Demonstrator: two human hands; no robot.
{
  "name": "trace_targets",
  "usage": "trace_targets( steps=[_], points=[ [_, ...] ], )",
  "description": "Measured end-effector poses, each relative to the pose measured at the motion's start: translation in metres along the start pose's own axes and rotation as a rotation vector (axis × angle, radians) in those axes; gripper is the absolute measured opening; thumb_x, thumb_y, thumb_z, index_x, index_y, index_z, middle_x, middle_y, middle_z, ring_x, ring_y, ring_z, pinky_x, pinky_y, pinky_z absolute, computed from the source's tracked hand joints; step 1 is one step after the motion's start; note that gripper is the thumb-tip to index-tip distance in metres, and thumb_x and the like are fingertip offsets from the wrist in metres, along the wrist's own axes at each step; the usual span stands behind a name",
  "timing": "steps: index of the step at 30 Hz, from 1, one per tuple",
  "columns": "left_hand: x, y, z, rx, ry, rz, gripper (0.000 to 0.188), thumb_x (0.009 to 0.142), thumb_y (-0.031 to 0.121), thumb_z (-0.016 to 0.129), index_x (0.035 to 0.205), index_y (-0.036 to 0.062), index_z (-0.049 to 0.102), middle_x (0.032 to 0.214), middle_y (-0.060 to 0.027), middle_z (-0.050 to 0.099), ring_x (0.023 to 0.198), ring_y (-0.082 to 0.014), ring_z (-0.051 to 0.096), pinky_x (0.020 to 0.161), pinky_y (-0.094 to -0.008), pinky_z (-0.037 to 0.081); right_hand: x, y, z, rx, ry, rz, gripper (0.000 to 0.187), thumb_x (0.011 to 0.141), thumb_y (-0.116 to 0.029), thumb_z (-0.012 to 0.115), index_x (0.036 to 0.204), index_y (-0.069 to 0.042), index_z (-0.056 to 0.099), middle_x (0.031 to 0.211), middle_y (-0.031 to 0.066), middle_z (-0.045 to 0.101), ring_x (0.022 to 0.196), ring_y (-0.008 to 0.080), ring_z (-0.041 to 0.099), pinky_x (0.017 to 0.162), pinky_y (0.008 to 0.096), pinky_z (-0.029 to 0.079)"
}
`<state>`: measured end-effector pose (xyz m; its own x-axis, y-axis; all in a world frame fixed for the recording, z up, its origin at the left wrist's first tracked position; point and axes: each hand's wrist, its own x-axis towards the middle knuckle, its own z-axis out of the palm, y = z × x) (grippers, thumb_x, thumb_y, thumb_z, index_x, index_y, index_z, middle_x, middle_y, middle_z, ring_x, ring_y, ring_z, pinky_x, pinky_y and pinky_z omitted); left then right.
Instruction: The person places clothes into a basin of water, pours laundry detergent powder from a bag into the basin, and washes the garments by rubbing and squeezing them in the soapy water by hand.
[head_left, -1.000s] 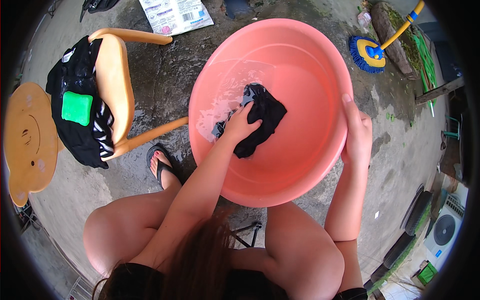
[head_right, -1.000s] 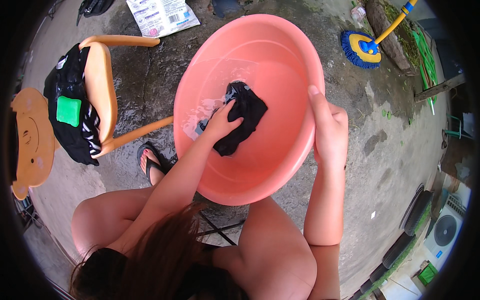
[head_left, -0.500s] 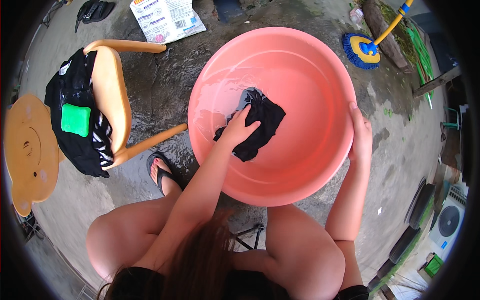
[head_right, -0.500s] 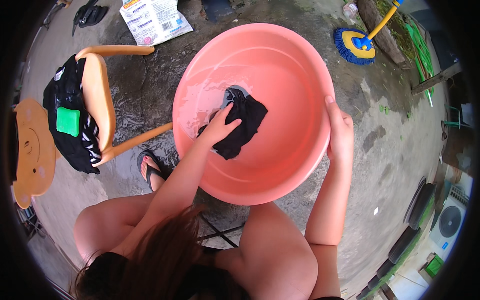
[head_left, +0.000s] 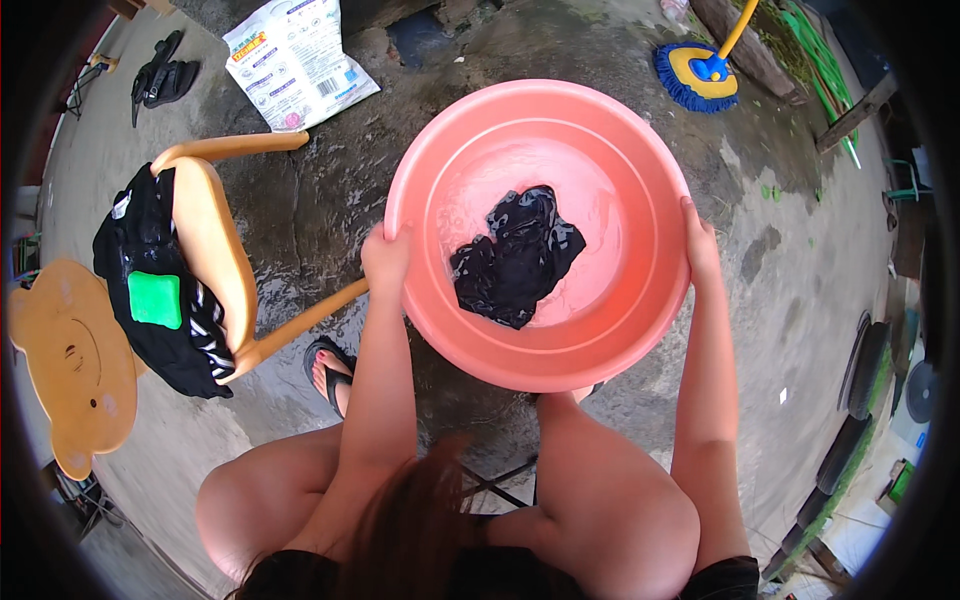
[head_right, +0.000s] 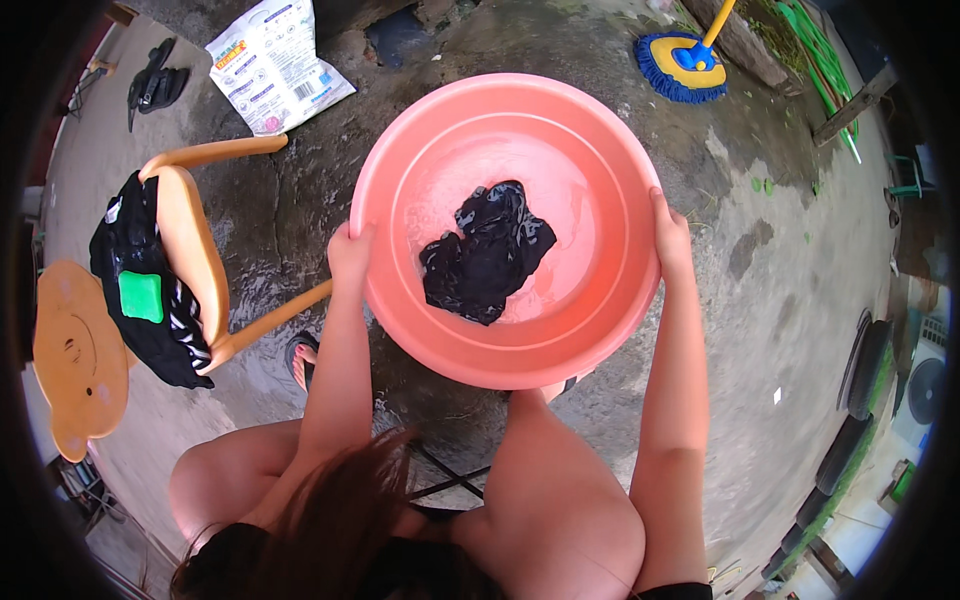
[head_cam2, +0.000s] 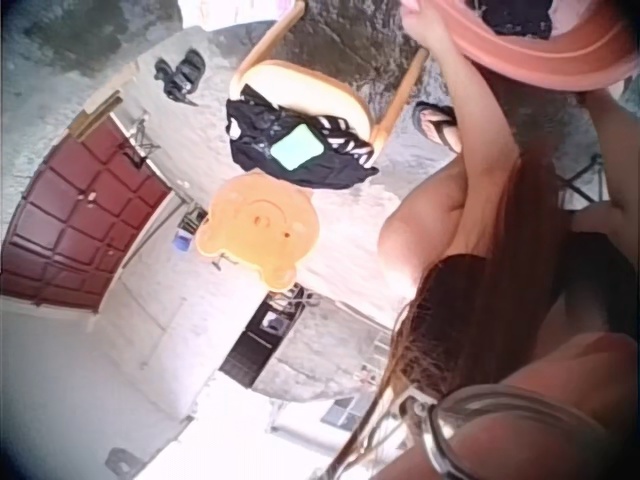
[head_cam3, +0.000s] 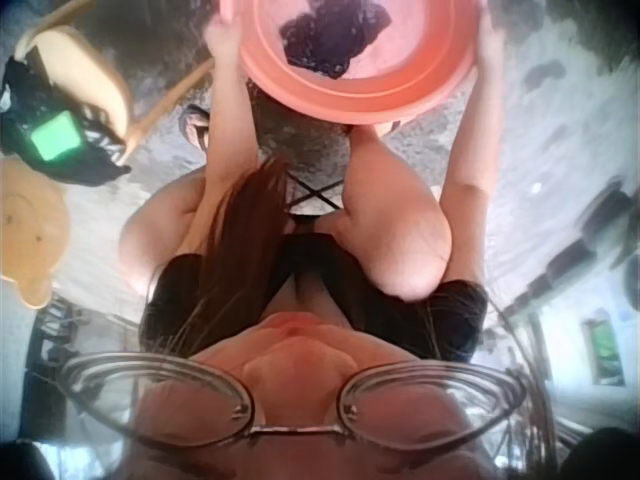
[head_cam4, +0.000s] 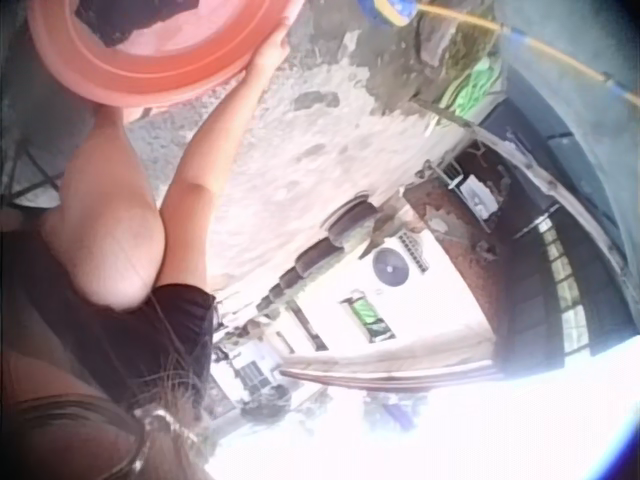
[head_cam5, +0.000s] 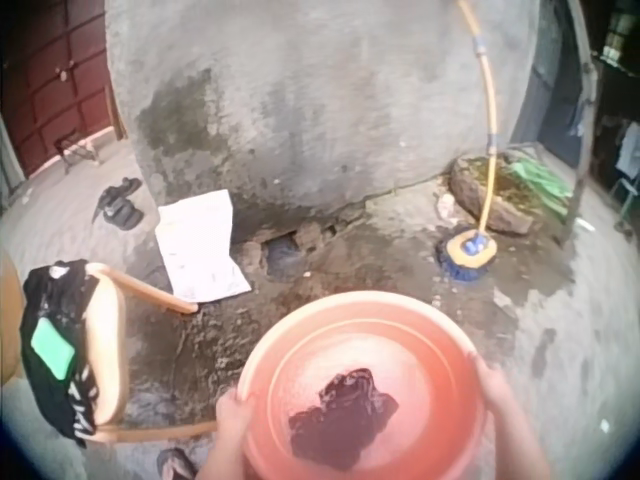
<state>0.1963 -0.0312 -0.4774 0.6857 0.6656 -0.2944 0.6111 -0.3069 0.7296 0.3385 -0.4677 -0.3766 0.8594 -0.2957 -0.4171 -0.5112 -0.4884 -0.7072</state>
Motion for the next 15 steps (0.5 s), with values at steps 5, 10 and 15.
trace_targets(
  steps=[5,10,15],
  points=[
    [0.005,0.015,-0.029,-0.045,0.107,-0.086,0.033,0.081,0.026,0.063,0.098,-0.0014,0.069,0.092,-0.0231,0.068,0.088,-0.0369,0.067,0.082,-0.0414,0.05,0.011,0.043,0.035,-0.091,-0.043,-0.024,0.079,0.089,-0.059,0.053,0.113,0.016,0.061,0.109,0.0258,0.066,0.102,0.0293,0.064,0.09,0.0353,0.047],
    [0.021,0.045,-0.042,0.343,0.234,0.095,0.044,0.081,0.027,0.062,0.116,0.0006,0.061,0.115,-0.0235,0.06,0.11,-0.0366,0.057,0.095,-0.0445,0.044,-0.002,0.062,0.055,0.117,-0.047,-0.002,0.076,0.09,-0.057,0.053,0.11,0.016,0.062,0.102,0.0261,0.067,0.097,0.0288,0.065,0.085,0.0347,0.049],
    [0.062,0.125,-0.05,0.293,0.187,0.182,0.061,0.081,0.03,0.062,0.134,0.0029,0.048,0.133,-0.0229,0.046,0.127,-0.0385,0.041,0.105,-0.0473,0.036,-0.024,0.063,0.074,-0.008,-0.01,-0.047,0.064,0.09,-0.052,0.057,0.094,0.012,0.065,0.082,0.0228,0.068,0.08,0.0266,0.066,0.075,0.0373,0.05]
  ],
)
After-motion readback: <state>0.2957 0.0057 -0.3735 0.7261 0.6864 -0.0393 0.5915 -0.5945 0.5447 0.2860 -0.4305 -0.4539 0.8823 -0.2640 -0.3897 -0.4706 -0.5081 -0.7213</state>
